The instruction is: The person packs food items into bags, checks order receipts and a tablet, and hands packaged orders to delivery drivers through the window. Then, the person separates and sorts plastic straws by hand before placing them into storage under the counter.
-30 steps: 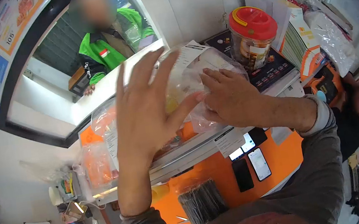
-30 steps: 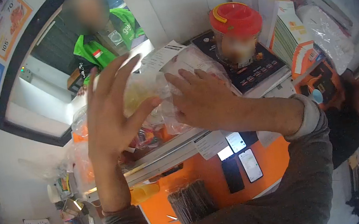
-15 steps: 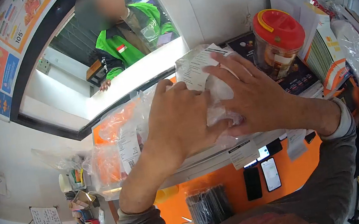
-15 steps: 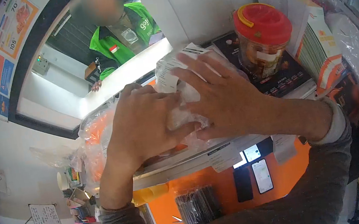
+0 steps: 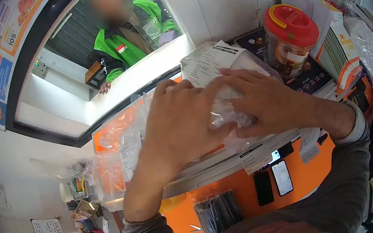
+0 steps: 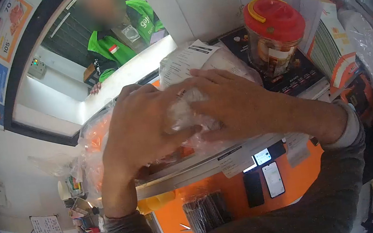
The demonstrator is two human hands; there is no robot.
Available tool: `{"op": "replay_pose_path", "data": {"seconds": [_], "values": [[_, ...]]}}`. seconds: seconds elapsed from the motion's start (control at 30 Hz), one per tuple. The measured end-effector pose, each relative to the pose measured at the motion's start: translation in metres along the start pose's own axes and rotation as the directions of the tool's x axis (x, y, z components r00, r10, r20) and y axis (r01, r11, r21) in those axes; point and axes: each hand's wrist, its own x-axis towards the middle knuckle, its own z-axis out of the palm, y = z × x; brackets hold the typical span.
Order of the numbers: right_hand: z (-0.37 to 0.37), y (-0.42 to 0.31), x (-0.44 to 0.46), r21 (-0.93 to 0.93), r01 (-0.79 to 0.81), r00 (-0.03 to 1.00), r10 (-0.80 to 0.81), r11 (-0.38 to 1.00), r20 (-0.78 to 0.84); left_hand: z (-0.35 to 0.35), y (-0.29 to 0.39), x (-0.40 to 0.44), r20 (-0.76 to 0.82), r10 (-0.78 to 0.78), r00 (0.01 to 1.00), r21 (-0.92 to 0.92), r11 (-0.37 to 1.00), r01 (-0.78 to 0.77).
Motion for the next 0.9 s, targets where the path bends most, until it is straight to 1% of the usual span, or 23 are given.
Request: {"op": "replay_pose_path", "data": {"seconds": [0.07,0.1,0.13,0.17,0.2,0.23,0.3,0.33,0.43,0.47,0.53,0.57,0.6,0.63,0.7,0.73,0.83,0.87,0.9], "values": [[-0.001,0.011,0.005,-0.019,0.070,0.993,-0.071,0.997,-0.095,-0.005,-0.008,-0.006,-0.047,-0.033,0.998,-0.100,0.995,0.028],[0.003,0.023,0.006,0.252,-0.077,0.968,0.132,0.965,-0.211,-0.007,-0.013,-0.008,-0.073,-0.051,0.996,-0.151,0.988,0.040],[0.011,0.039,0.005,0.519,-0.177,0.899,0.352,0.836,-0.260,-0.008,-0.017,-0.010,-0.135,-0.057,0.989,-0.189,0.981,0.031],[0.012,0.051,0.007,0.749,-0.220,0.792,0.563,0.625,-0.236,-0.007,-0.021,-0.012,-0.192,-0.065,0.979,-0.228,0.973,0.020],[0.005,0.057,0.020,0.853,-0.169,0.697,0.672,0.493,-0.250,-0.005,-0.024,-0.014,-0.247,-0.077,0.966,-0.267,0.964,0.009],[-0.002,0.059,0.036,0.930,-0.091,0.590,0.771,0.357,-0.238,-0.003,-0.029,-0.016,-0.204,-0.076,0.976,-0.184,0.982,0.038],[-0.017,0.051,0.057,0.964,0.072,0.574,0.780,0.254,-0.249,-0.001,-0.039,-0.017,-0.117,-0.083,0.990,-0.006,0.997,0.083],[-0.024,0.045,0.066,0.966,0.158,0.569,0.781,0.205,-0.258,-0.002,-0.037,-0.014,-0.050,-0.129,0.990,0.046,0.990,0.131],[-0.040,0.026,0.083,0.963,0.151,0.524,0.808,0.224,-0.270,0.005,-0.042,-0.010,-0.024,-0.169,0.985,-0.032,0.985,0.168],[-0.047,0.023,0.087,0.958,0.164,0.525,0.801,0.234,-0.286,0.006,-0.044,-0.010,-0.019,-0.152,0.988,-0.049,0.987,0.151],[-0.065,0.020,0.097,0.947,0.192,0.529,0.785,0.259,-0.322,0.012,-0.045,-0.016,-0.134,-0.135,0.982,-0.081,0.989,0.125],[-0.076,0.020,0.101,0.934,0.200,0.557,0.750,0.295,-0.356,0.012,-0.042,-0.018,-0.190,-0.127,0.974,-0.097,0.989,0.110],[-0.090,0.019,0.106,0.921,0.209,0.584,0.714,0.329,-0.387,0.009,-0.039,-0.022,-0.204,-0.156,0.967,-0.109,0.985,0.136],[-0.104,0.016,0.111,0.906,0.216,0.610,0.675,0.364,-0.416,0.009,-0.037,-0.025,-0.279,-0.144,0.950,-0.065,0.989,0.131],[-0.129,-0.012,0.139,0.786,0.231,0.576,0.570,0.574,-0.586,0.012,-0.037,-0.034,-0.427,-0.117,0.897,0.019,0.990,0.138],[-0.140,-0.025,0.153,0.709,0.235,0.562,0.502,0.664,-0.657,0.007,-0.034,-0.040,-0.420,-0.144,0.896,0.027,0.985,0.171],[-0.171,-0.052,0.197,0.504,0.221,0.635,0.269,0.835,-0.724,0.011,-0.032,-0.051,-0.407,-0.316,0.857,-0.128,0.949,0.289],[-0.172,-0.052,0.217,0.408,0.260,0.618,0.173,0.875,-0.767,0.017,-0.034,-0.051,-0.476,-0.339,0.812,-0.209,0.940,0.270],[-0.171,-0.050,0.238,0.309,0.297,0.599,0.076,0.903,-0.797,0.019,-0.037,-0.050,-0.496,-0.388,0.777,-0.245,0.921,0.303]]}}
